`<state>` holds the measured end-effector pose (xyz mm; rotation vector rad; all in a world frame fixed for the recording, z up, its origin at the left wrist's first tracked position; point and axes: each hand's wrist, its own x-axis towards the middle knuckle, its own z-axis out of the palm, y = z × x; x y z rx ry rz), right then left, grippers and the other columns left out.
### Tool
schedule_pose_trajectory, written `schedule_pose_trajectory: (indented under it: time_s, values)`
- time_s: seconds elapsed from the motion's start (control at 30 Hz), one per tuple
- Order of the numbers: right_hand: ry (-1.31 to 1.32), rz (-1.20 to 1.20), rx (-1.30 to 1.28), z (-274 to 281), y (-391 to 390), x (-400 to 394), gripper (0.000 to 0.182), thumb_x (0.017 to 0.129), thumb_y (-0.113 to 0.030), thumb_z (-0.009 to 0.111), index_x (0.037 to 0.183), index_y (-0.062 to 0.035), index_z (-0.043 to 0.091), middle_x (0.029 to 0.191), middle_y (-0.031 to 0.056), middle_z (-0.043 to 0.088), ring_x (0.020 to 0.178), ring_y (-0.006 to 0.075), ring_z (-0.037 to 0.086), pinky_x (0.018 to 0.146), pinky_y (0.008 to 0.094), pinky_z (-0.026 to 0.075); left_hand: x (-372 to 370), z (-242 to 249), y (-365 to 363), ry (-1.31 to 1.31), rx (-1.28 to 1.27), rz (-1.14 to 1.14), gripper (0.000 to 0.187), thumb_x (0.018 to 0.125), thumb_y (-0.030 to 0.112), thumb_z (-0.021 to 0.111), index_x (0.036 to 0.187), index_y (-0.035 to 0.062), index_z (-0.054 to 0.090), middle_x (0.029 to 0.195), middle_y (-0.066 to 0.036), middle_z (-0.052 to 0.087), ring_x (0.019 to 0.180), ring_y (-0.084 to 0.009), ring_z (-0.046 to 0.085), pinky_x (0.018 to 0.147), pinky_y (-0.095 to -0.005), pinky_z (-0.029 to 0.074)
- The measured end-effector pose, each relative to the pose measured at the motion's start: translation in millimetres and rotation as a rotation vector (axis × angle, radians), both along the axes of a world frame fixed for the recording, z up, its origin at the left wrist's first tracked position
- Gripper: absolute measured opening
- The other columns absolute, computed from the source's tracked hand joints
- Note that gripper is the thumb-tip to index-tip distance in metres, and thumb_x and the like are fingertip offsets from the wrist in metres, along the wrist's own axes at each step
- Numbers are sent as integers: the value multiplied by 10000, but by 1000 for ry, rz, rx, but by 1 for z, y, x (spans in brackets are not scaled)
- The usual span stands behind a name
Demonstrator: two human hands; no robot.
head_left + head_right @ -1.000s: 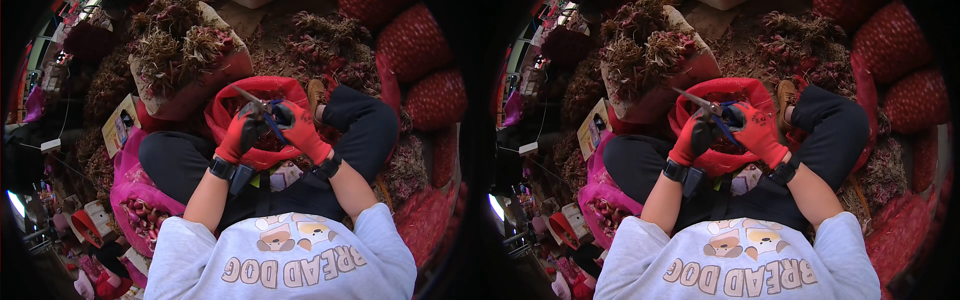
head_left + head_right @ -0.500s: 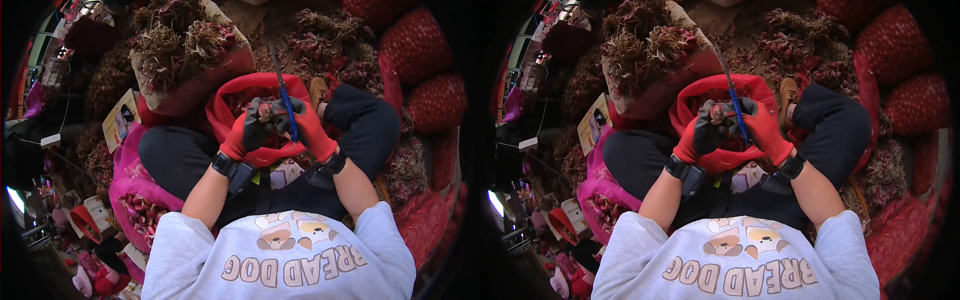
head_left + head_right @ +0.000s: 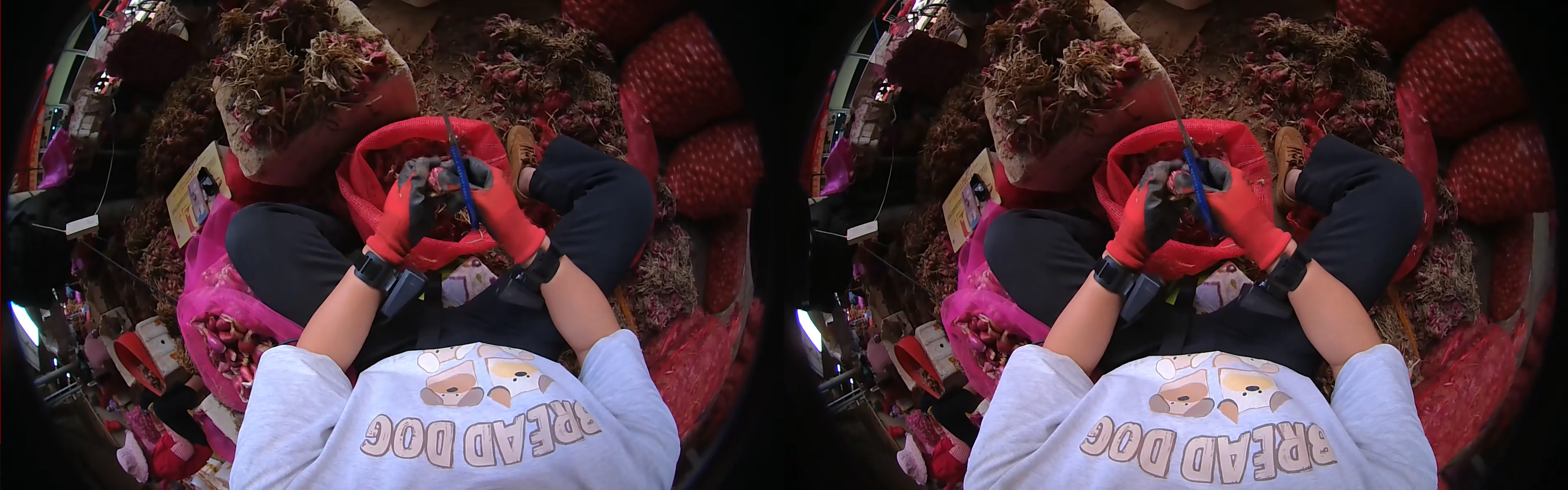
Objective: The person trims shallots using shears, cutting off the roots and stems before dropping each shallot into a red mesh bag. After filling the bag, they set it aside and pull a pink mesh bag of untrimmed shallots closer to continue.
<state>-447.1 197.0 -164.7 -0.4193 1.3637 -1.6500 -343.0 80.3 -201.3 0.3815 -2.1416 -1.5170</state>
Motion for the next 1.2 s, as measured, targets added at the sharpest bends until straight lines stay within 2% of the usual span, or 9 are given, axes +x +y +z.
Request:
schedule_pose_trajectory:
  time_s: [0.07,0.13,0.2,0.27,0.73,0.83,0.97,1.1,1.2]
  values:
    - [54,-8,-29,-1,-1,-3,318,809,-123,695,1091,-14,597,955,24,648,839,66,590,732,223,477,-5,12,3,53,342,69,263,988,252,377,1070,59,535,907,-38,567,799,-132,543,766,-281,474]
    - [225,-18,-60,-4,0,-5,322,828,-74,650,1135,-6,580,994,29,652,869,91,605,773,235,480,-7,34,0,12,1316,-60,228,975,214,407,1039,40,541,893,-51,570,813,-139,552,760,-279,472]
    - [325,-21,-3,4,0,-2,302,830,-60,638,1120,2,580,997,40,649,895,98,599,805,247,474,2,38,-10,-128,390,-146,228,973,205,421,1042,26,544,907,-67,580,858,-139,560,756,-287,472]
    - [365,-24,27,8,0,-2,281,832,-50,630,1104,5,581,992,47,647,907,100,594,819,253,470,3,38,-13,-221,21,-165,223,972,193,432,1040,16,549,916,-79,587,880,-139,569,749,-284,471]
    - [84,34,102,16,7,-18,214,851,-167,641,1007,-21,634,765,-24,624,686,69,558,626,229,446,-1,25,-17,364,1238,-182,312,943,240,528,1204,72,502,1108,-18,550,1030,-141,547,875,-285,469]
    - [674,174,291,33,17,-8,186,842,-186,653,948,-34,661,736,-7,627,672,67,554,606,255,444,4,6,-44,465,1196,-137,240,955,253,508,1139,101,529,1063,-6,557,1053,-123,533,869,-278,467]
    - [738,143,206,29,19,8,209,826,-206,659,942,-33,664,761,110,653,622,177,594,619,303,460,1,-3,-61,540,1154,-227,195,969,237,480,1094,107,554,1048,-17,582,990,-117,549,845,-276,470]
    - [871,186,337,22,22,2,234,812,-218,667,953,-32,662,792,150,650,663,260,621,629,333,465,7,-2,-55,72,192,104,272,958,267,505,1150,79,545,1105,-46,589,1000,-128,555,845,-275,471]
    - [879,175,361,21,23,0,241,803,-217,668,963,-38,660,799,149,652,704,292,633,632,346,468,5,4,-51,68,281,80,339,946,291,527,1195,61,518,1138,-60,586,1024,-147,564,850,-296,486]
